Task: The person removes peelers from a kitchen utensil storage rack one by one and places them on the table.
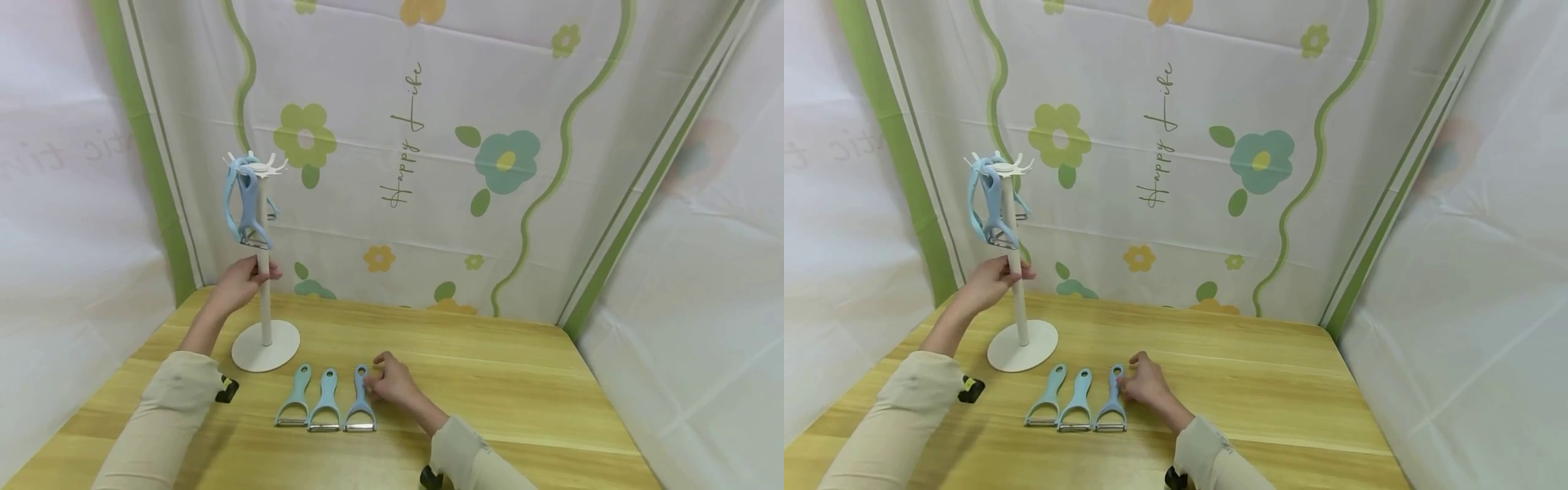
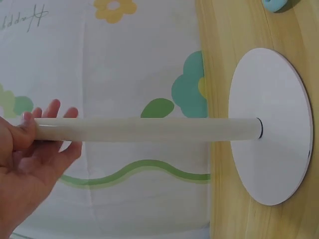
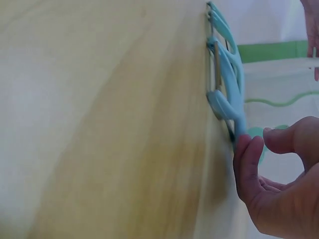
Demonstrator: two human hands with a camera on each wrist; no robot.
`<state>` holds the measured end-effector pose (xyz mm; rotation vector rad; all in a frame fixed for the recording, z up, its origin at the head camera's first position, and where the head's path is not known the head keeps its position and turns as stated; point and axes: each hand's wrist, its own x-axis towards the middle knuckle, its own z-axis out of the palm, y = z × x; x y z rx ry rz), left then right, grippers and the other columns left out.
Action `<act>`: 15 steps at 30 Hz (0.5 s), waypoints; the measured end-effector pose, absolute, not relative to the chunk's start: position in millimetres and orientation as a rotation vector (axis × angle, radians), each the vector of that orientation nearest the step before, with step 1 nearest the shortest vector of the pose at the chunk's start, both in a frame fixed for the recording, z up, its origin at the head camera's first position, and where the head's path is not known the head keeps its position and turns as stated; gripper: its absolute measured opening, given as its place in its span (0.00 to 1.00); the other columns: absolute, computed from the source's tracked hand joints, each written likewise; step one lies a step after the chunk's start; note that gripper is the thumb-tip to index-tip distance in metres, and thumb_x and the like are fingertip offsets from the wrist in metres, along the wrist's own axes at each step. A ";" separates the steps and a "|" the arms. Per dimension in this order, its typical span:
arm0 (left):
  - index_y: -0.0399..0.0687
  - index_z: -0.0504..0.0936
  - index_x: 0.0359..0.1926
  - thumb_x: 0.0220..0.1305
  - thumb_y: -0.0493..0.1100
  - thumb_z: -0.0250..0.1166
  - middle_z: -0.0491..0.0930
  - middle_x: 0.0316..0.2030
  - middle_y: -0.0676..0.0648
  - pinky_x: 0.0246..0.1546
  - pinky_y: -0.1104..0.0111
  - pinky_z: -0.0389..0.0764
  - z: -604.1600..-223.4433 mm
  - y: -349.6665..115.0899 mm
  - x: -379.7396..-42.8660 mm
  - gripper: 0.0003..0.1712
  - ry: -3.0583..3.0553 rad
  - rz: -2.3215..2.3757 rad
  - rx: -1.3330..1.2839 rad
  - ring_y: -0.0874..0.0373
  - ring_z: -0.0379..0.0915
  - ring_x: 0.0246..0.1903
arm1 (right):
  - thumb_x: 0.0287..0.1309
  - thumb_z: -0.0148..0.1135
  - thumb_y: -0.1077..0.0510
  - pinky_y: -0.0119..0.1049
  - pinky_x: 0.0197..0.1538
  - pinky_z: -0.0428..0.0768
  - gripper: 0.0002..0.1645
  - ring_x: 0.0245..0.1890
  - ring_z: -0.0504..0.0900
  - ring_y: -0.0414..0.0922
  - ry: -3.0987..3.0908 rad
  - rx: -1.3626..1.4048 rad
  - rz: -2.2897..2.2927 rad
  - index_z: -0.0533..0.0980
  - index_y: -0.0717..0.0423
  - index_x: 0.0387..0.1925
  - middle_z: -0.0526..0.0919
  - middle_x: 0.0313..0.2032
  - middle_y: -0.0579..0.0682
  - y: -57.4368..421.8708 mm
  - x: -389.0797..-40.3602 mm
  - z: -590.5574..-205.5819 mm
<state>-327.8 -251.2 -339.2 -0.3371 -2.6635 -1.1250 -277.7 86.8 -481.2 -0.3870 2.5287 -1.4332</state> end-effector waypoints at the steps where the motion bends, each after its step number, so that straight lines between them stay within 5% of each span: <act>1: 0.30 0.74 0.56 0.75 0.32 0.51 0.81 0.53 0.29 0.60 0.41 0.74 -339.0 -251.7 -327.7 0.14 -2.674 -1.177 -0.358 0.32 0.75 0.57 | 0.62 0.66 0.62 0.35 0.30 0.83 0.30 0.22 0.85 0.45 2.537 -0.393 -1.427 0.66 0.71 0.60 0.81 0.25 0.52 88.6 -278.7 -480.3; 15: 0.27 0.78 0.47 0.68 0.25 0.55 0.84 0.42 0.29 0.51 0.45 0.82 -347.7 -251.8 -331.9 0.09 -2.587 -1.128 -0.351 0.35 0.83 0.44 | 0.64 0.64 0.58 0.42 0.40 0.84 0.27 0.25 0.85 0.47 2.492 -0.350 -1.441 0.69 0.68 0.59 0.85 0.30 0.58 108.3 -287.4 -472.7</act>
